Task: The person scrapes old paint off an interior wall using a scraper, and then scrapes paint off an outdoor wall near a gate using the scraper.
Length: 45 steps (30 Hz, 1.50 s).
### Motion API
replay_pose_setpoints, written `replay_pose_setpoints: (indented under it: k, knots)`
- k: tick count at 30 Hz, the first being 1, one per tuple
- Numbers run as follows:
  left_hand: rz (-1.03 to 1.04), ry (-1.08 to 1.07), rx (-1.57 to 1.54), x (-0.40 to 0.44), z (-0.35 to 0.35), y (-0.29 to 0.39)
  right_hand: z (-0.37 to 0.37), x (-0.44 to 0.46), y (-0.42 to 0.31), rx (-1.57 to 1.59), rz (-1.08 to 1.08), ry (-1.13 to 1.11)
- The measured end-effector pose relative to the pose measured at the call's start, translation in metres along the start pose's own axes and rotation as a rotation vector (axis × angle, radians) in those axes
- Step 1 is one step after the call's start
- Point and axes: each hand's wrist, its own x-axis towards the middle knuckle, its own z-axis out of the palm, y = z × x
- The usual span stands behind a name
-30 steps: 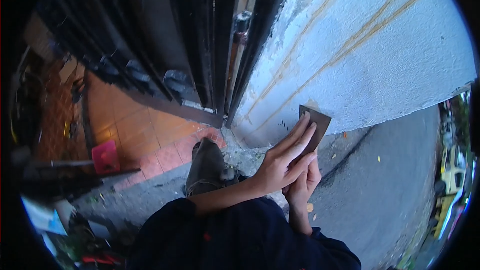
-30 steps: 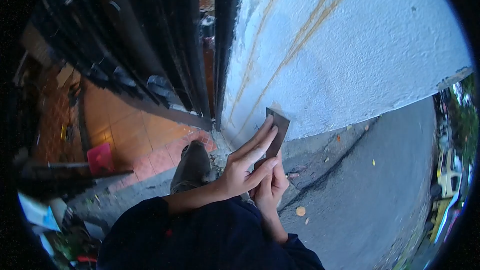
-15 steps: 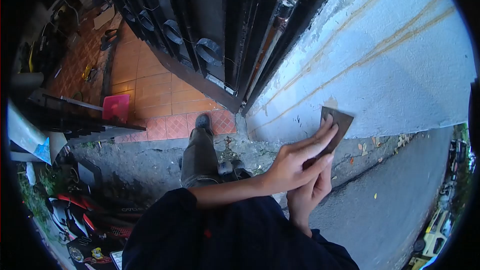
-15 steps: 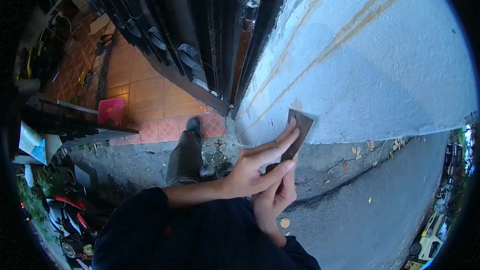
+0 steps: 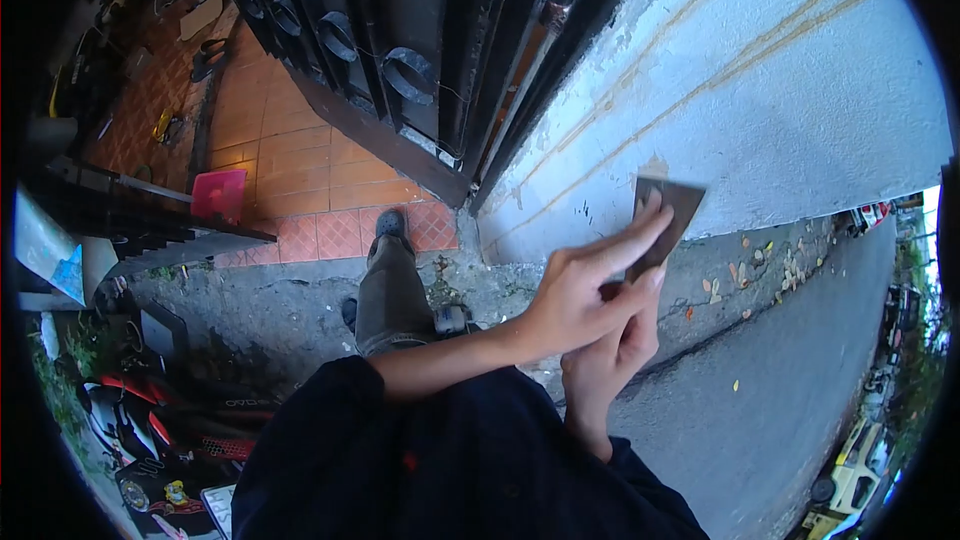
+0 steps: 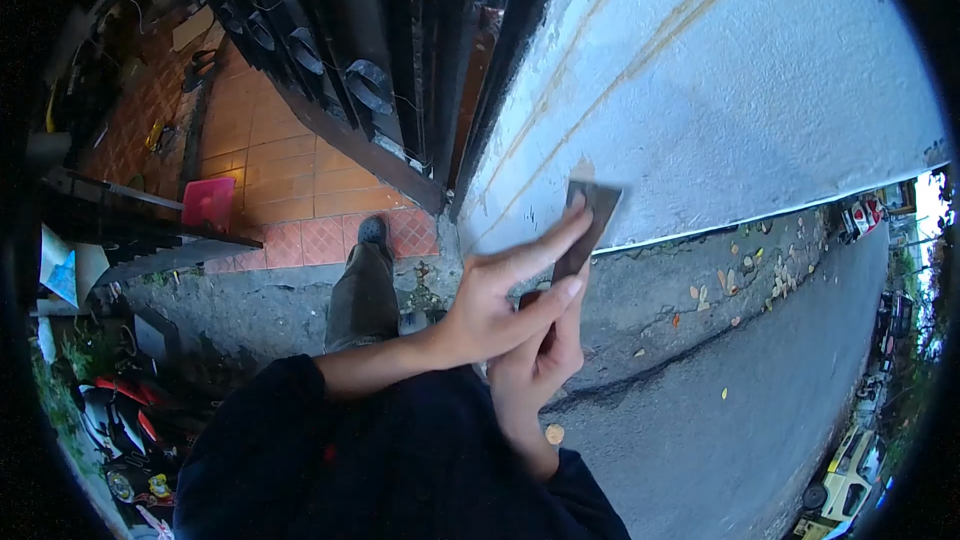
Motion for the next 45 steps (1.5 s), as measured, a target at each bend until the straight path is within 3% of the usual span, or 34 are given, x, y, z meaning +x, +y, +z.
replay_pose_setpoints:
  k: [1, 3, 7, 11, 14, 16, 18, 19, 22, 23, 27, 30, 32, 38, 40, 42, 44, 45]
  knots:
    - [0.044, 0.006, 0.022, -0.002, 0.000, 0.002, 0.001, 0.000, -0.001, 0.006, -0.009, -0.004]
    - [0.040, 0.009, 0.050, -0.001, 0.000, 0.004, -0.003, -0.002, -0.010, 0.163, 0.169, 0.008]
    - [-0.019, 0.040, -0.038, 0.008, -0.003, -0.004, 0.010, 0.006, -0.011, 0.218, 0.151, -0.026]
    - [0.047, 0.008, -0.001, 0.001, 0.001, -0.007, 0.004, -0.004, -0.007, 0.354, 0.226, 0.008]
    - [-0.110, -0.016, -0.065, 0.015, -0.006, -0.001, 0.014, 0.007, -0.004, 0.354, 0.196, -0.005]
    - [-0.102, -0.027, -0.066, 0.012, -0.010, 0.001, 0.014, 0.005, -0.004, 0.383, 0.176, -0.055]
    - [-0.057, -0.051, -0.018, 0.004, -0.006, -0.003, 0.016, 0.002, -0.003, 0.187, 0.089, 0.062]
    - [0.016, -0.041, 0.056, 0.002, -0.003, -0.005, 0.009, -0.002, -0.011, 0.352, 0.216, 0.009]
    - [-0.092, -0.012, -0.082, 0.013, -0.002, -0.002, 0.019, 0.011, -0.004, 0.318, 0.165, 0.117]
    - [-0.073, 0.001, -0.057, 0.019, -0.006, -0.004, 0.009, 0.012, -0.005, 0.425, 0.214, -0.107]
    - [-0.054, -0.020, -0.026, 0.009, -0.005, -0.007, 0.017, 0.009, -0.019, 0.218, 0.122, 0.018]
    - [-0.035, 0.017, 0.004, 0.021, -0.003, -0.011, 0.015, 0.020, -0.017, 0.402, 0.256, -0.031]
    - [-0.094, 0.013, -0.012, 0.030, -0.012, -0.004, 0.021, 0.026, -0.009, 0.418, 0.224, -0.080]
    - [0.038, -0.018, 0.078, 0.024, -0.010, -0.009, 0.023, 0.021, -0.012, 0.440, 0.230, -0.010]
    - [-0.093, 0.026, -0.034, 0.032, -0.013, -0.007, 0.026, 0.026, -0.013, 0.484, 0.293, -0.067]
    - [-0.134, -0.002, -0.040, 0.031, -0.018, -0.002, 0.028, 0.022, -0.006, 0.492, 0.276, -0.081]
    - [-0.063, -0.044, 0.048, 0.014, -0.014, -0.002, 0.030, 0.012, -0.004, 0.259, 0.094, 0.065]
    - [-0.037, -0.081, 0.052, 0.007, -0.012, -0.005, 0.025, 0.002, -0.020, 0.444, 0.256, 0.049]
